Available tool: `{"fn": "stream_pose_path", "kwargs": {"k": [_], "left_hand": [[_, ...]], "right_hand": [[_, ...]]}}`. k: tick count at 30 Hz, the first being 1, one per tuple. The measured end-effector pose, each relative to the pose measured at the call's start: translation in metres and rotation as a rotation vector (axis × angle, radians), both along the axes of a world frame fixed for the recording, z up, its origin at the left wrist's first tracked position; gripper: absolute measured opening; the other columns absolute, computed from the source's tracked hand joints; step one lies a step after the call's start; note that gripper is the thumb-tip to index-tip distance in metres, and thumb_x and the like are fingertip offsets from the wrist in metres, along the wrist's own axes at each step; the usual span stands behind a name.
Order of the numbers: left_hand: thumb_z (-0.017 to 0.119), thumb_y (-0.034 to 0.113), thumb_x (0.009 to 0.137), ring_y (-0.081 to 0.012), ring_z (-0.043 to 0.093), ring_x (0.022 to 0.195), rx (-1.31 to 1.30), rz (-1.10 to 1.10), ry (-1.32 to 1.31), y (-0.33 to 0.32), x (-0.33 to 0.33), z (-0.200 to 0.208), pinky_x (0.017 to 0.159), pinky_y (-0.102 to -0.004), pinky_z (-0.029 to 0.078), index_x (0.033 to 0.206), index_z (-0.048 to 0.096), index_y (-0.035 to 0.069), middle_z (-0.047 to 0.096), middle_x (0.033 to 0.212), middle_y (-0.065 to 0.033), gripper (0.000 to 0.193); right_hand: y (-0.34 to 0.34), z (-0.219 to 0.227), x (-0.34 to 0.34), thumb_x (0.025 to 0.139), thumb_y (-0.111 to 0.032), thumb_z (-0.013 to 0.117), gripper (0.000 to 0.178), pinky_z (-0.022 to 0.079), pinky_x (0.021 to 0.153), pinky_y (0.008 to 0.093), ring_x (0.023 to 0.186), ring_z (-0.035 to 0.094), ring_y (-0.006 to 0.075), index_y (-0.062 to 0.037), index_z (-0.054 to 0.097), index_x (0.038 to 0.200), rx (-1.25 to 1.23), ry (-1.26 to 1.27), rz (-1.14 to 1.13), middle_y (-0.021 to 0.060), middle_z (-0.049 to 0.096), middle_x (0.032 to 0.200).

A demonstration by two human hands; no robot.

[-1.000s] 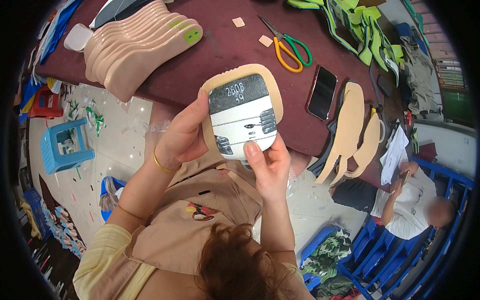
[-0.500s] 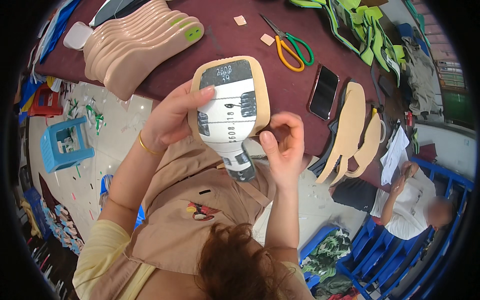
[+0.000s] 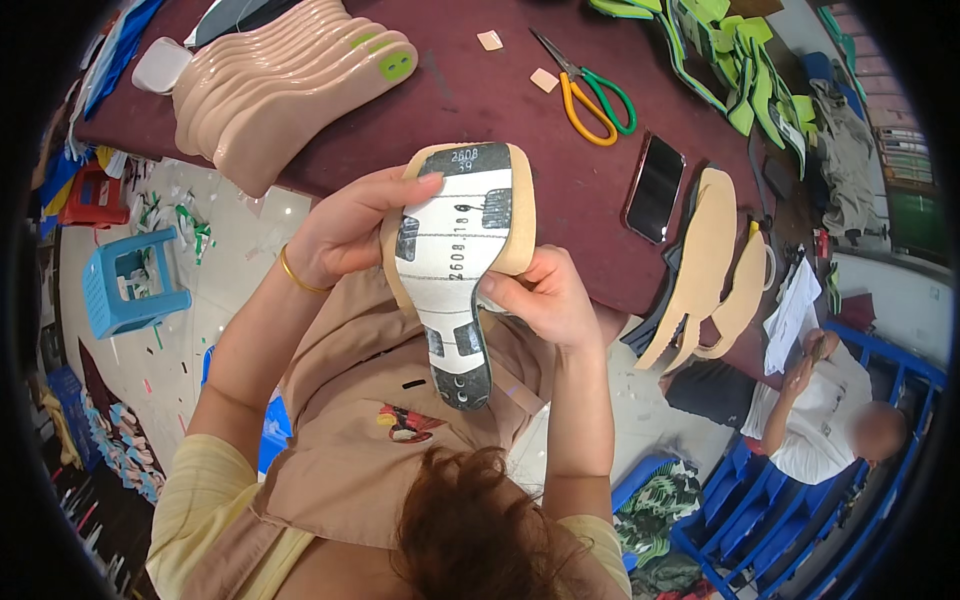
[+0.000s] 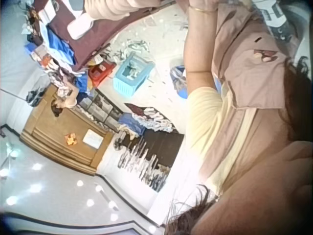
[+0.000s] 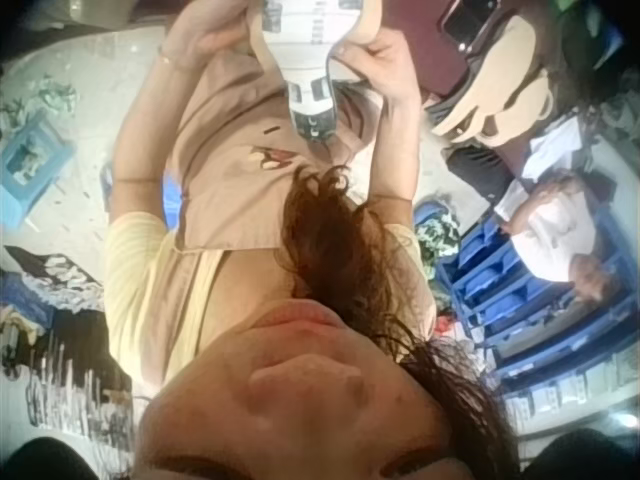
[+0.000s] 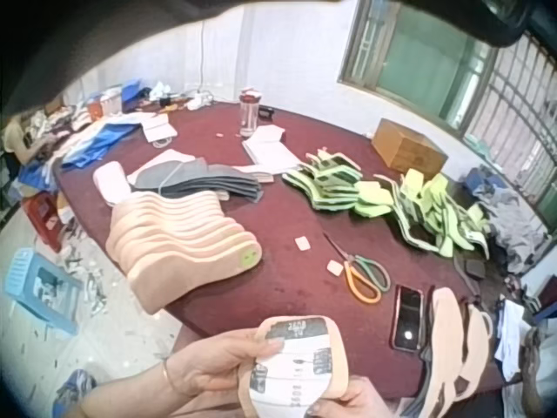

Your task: The recorder is shown manually aligning and attaching leather and synthetic components to a shoe's sole and upper, using scissors to trim excess material.

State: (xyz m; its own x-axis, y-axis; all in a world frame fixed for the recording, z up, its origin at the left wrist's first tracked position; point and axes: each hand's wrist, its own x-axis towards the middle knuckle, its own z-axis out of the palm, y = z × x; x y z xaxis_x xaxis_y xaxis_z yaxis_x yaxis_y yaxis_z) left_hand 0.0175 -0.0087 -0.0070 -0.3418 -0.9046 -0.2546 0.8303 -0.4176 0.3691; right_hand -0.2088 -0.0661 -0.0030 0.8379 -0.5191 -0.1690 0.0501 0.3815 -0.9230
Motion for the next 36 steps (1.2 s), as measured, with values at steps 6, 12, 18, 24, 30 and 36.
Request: {"fn": "stream_pose_path", "kwargs": {"k": [6,12,18,24,30,36], "left_hand": [[0.055,0.02,0.094,-0.0151,0.061,0.103,-0.036,-0.013,-0.14,-0.005,-0.001,0.01,0.087,-0.0282,0.052,0.125,0.048,-0.003,0.06,0.115,-0.01,0.039],[0.052,0.029,0.096,-0.013,0.057,0.104,-0.069,0.078,-0.301,-0.01,-0.011,0.011,0.09,-0.029,0.047,0.123,0.049,-0.002,0.059,0.115,-0.008,0.042],[0.063,0.022,0.09,-0.0051,0.056,0.087,-0.135,0.105,-0.484,0.033,-0.033,-0.005,0.077,-0.0234,0.047,0.111,0.063,-0.002,0.065,0.098,-0.003,0.032],[0.064,0.018,0.089,-0.0042,0.057,0.08,-0.191,0.167,-0.641,0.033,-0.031,0.002,0.071,-0.022,0.048,0.101,0.069,-0.002,0.068,0.089,-0.0024,0.024],[0.063,0.018,0.09,-0.0044,0.056,0.082,-0.177,0.195,-0.638,0.037,-0.032,0.011,0.073,-0.0213,0.047,0.101,0.068,-0.003,0.067,0.088,-0.0025,0.024],[0.065,0.02,0.088,-0.0052,0.056,0.081,-0.168,0.244,-0.593,0.028,-0.034,0.013,0.072,-0.0226,0.047,0.102,0.066,-0.004,0.065,0.09,-0.0019,0.028]], "right_hand": [[0.007,0.005,-0.003,0.081,-0.002,0.068,0.03,0.049,0.083,0.0274,0.093,0.061,0.0121,0.0048,0.062,0.11,0.128,-0.055,-0.037,0.0088,0.066,0.104],[0.017,0.006,0.02,0.083,-0.006,0.068,0.039,0.049,0.089,0.0322,0.102,0.061,0.0178,0.0044,0.056,0.118,0.214,-0.009,-0.391,0.0115,0.063,0.112],[0.002,-0.01,0.012,0.091,-0.015,0.058,0.046,0.045,0.098,0.038,0.115,0.055,0.0233,0.0026,0.042,0.13,0.489,-0.36,-0.513,0.0143,0.056,0.125],[-0.003,-0.01,0.009,0.092,-0.019,0.055,0.041,0.046,0.097,0.041,0.11,0.059,0.0263,0.0026,0.047,0.126,0.69,-0.508,-0.354,0.0151,0.06,0.12],[-0.002,-0.013,0.014,0.091,-0.02,0.057,0.048,0.046,0.097,0.0397,0.111,0.058,0.0254,0.0046,0.042,0.129,0.456,-0.38,-0.47,0.0154,0.057,0.123],[0.004,-0.009,0.019,0.09,-0.019,0.059,0.051,0.045,0.097,0.0375,0.112,0.057,0.024,0.0033,0.039,0.131,0.342,-0.316,-0.519,0.0142,0.055,0.125]]}}
